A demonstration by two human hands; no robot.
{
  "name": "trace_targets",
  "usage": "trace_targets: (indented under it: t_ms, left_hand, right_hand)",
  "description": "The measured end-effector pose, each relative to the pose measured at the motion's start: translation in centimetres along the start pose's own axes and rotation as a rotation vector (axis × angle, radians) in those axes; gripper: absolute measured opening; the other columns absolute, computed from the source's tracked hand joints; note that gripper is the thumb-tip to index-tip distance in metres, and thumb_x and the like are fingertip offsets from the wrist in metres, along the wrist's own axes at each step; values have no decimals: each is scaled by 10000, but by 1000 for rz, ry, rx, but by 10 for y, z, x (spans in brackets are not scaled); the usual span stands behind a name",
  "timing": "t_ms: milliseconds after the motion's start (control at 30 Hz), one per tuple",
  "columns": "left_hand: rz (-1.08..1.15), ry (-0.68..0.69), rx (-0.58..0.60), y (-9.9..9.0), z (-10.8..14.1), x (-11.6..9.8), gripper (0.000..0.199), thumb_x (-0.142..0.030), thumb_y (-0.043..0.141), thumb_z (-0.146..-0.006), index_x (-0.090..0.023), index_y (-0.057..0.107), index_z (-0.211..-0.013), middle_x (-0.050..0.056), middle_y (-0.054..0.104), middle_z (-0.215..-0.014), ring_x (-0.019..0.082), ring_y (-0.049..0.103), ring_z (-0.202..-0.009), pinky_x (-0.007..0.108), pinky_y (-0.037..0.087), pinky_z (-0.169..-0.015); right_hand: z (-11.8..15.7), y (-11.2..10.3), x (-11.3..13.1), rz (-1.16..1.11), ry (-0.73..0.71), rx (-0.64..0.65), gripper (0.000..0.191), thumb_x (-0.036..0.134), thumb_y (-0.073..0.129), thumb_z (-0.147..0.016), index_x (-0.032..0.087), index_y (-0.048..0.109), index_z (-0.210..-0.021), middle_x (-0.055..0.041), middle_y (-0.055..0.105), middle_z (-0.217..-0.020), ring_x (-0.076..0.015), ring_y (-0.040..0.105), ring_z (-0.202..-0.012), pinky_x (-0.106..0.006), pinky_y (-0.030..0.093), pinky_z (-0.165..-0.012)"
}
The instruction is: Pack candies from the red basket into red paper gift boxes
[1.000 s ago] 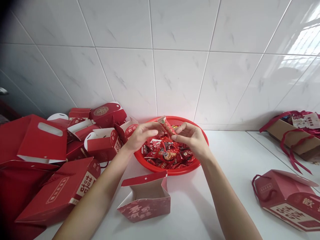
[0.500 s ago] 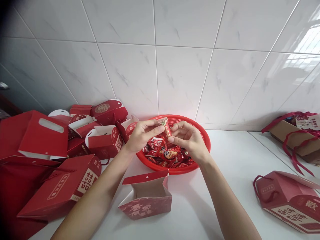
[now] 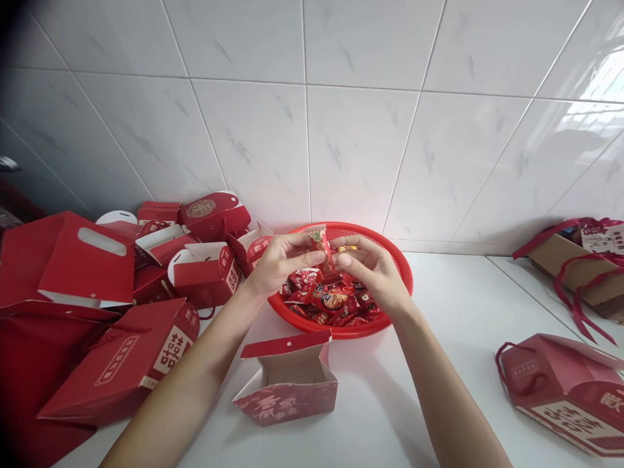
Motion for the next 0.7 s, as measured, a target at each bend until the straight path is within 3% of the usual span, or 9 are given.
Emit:
trace_targets:
  t_ms: [100,167,300,367,700]
  left_hand:
    - [27,-23,-3,-4,-1,4,203,-317,855,-768,-171,792,-894,40,763,-898,187,686,-886,347,548,-872]
    - [46,-46,9,-5,-1,7,206,-318,861,-762,-169,793,-888,38,762,-875,176,688,-856,339,552,-853]
    - [73,-116,21,-5,-2,13,232,-343,884,-733,-168,787,-851,27,756,-844,162,686,-802,337,555,-829]
    - [56,-142,24,-5,-2,14,244,-351,886,-728,-164,784,-845,31,757,-853,169,690,-814,345,556,-839]
    - [40,-166,78,-1,-1,12,226,-335,866,-754,-152,777,-853,39,753,-836,165,692,-793,326,555,-822]
  right_hand:
    - [-3,-18,-6,204,37,-56,320,523,640,-947,230,705,-1059,-66,769,-1007,-229,738,-916,-389,578,-873]
    - [-6,-29,-16,496,118,-70,260,462,606,-953,218,689,-991,-72,761,-981,-248,727,-909,-388,567,-828]
    - [-7,-33,-39,1087,301,181,94,269,586,-902,212,637,-846,-89,741,-899,-283,691,-848,-382,497,-729]
    - [-6,-31,-45,1138,329,267,19,228,623,-860,212,632,-855,-93,740,-893,-296,681,-849,-376,474,-717]
    - [-2,-25,-41,1005,254,374,305,117,556,-846,238,669,-1103,-69,762,-1043,-266,684,-950,-346,486,-812]
Point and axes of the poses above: each hand's wrist, its own z-axis away from the middle knuckle, its own y-axis out of the palm, x = y × z, the point moved 4 cm from there along -z, towards the middle knuckle
